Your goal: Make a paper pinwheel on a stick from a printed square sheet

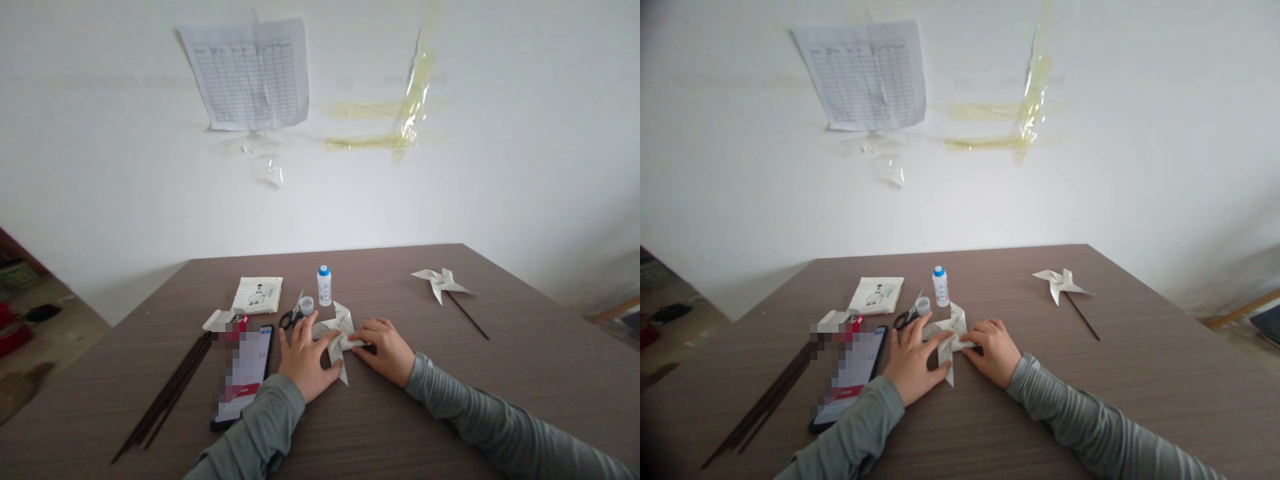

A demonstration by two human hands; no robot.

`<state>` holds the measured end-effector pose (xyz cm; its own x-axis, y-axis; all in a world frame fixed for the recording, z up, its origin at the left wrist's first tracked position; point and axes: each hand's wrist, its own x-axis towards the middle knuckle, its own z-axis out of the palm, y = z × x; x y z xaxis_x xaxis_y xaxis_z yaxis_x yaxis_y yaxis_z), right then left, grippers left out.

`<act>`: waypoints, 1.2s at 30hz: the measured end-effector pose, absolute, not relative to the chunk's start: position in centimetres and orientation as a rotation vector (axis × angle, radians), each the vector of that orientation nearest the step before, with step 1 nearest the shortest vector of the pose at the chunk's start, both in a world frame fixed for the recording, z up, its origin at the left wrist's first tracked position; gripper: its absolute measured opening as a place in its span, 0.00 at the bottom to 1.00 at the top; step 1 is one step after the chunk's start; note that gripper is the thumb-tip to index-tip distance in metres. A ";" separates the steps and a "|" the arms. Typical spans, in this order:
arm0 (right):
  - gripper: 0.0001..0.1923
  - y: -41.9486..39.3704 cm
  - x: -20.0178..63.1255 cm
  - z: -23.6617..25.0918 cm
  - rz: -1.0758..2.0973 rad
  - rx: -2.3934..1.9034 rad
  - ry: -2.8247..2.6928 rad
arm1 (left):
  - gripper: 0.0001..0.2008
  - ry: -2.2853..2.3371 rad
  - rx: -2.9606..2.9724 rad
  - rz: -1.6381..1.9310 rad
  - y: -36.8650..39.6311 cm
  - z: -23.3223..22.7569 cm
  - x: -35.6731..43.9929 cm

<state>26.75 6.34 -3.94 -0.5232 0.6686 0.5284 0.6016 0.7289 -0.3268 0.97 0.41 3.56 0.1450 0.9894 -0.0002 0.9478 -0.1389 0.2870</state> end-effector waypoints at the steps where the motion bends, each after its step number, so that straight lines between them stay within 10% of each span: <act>1: 0.09 6.3 26.7 -3.9 0.135 -0.955 -2.284 | 0.36 1.901 2.200 0.280 0.4 3.6 1.0; 36: 0.11 5.9 26.5 -3.2 0.179 -1.011 -2.283 | 0.33 1.917 2.190 0.267 0.5 4.0 0.5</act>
<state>26.54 5.91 -3.18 -0.5088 0.7070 0.4912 0.6217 0.6964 -0.3584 0.46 0.51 4.04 0.1331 0.9911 -0.0074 0.9514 -0.1257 0.2813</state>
